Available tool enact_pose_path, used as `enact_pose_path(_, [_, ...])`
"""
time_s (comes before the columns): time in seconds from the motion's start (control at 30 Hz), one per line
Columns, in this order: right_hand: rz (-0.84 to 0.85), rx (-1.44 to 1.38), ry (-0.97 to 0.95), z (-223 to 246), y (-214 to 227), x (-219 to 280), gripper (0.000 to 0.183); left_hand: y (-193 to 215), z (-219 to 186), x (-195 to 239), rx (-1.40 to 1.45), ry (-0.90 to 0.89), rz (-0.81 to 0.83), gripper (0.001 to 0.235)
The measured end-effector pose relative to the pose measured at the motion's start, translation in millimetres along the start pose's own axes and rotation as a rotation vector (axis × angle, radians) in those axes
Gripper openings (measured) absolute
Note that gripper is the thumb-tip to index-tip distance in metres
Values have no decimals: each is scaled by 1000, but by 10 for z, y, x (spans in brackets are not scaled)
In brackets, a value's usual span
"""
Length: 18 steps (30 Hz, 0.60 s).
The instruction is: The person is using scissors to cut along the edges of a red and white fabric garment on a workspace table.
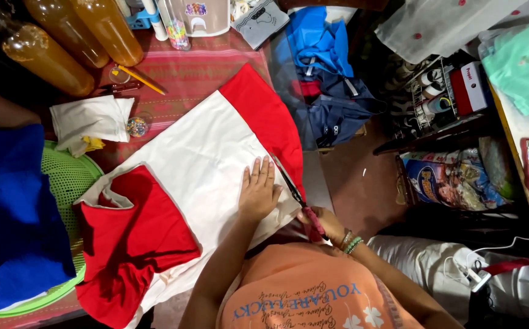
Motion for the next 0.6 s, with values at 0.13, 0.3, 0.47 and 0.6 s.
enact_pose_path(0.13, [12,-28,1,-109,-18,-60,65,6,-7,6,-2,5,3,79])
enact_pose_path(0.3, [-1,-35,-44,-100,-19,-9,61,12,-5,2,-11,0,-3,80])
enact_pose_path(0.47, [-41,-26,-70,-85,-28,-22,47,-18,2,-2,3,0,-7,79])
enact_pose_path(0.6, [-77,-33,-93,-51,-29,14,47,-37,17,-23,-2,-1,-20,78])
Point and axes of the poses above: each hand's wrist, its own x-axis away from the middle knuckle, its own y-axis out of the back of the hand, z = x × y, the point moved 4 cm from there along -x, towards the middle knuckle, and after that the axes turned 10 degrees about z, right-handed, at the moved point
